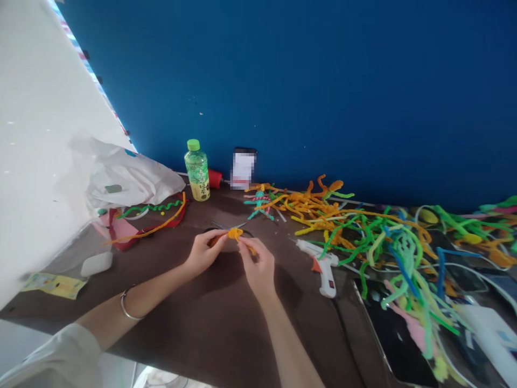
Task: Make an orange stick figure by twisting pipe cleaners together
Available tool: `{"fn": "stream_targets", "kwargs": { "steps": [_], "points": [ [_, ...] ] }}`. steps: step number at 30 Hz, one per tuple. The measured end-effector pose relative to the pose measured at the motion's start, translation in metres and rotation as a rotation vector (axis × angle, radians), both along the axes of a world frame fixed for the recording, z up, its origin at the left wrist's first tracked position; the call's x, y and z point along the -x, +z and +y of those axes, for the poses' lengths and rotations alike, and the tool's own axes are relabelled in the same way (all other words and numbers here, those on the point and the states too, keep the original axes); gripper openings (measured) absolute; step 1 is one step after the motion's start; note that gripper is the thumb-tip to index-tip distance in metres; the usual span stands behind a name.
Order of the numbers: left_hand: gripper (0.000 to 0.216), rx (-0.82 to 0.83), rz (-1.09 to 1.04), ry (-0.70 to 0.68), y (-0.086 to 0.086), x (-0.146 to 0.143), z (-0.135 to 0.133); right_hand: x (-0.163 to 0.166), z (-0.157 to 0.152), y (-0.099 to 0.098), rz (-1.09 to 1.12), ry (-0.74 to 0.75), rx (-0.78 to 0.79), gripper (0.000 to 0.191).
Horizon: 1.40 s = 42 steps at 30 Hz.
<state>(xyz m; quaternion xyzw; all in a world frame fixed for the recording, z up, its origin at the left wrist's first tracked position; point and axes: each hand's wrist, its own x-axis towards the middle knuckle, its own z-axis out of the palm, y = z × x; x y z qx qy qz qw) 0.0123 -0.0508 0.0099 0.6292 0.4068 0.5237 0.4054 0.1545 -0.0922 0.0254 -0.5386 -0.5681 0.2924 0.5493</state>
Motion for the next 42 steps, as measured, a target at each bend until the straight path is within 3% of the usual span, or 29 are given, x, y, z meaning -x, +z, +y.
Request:
{"fn": "stream_targets", "kwargs": {
  "steps": [4, 9, 17, 30, 42],
  "points": [
    [0.028, 0.241, -0.135, -0.103, 0.001, -0.002, 0.003, 0.000, 0.000, 0.003, 0.031, -0.006, 0.041, 0.017],
    [0.034, 0.523, -0.294, -0.329, 0.005, -0.001, 0.003, -0.002, 0.002, 0.004, 0.086, 0.000, 0.041, 0.016],
    [0.058, 0.553, -0.294, -0.619, 0.013, 0.004, 0.003, -0.005, 0.002, 0.007, 0.130, 0.051, 0.075, 0.017],
    [0.046, 0.543, -0.253, -0.663, 0.013, 0.006, 0.005, -0.006, 0.002, 0.006, 0.202, 0.059, 0.101, 0.017],
    [0.043, 0.641, -0.411, -0.675, 0.013, 0.005, 0.005, -0.005, 0.008, -0.005, 0.606, 0.031, 0.262, 0.018]
  ]
}}
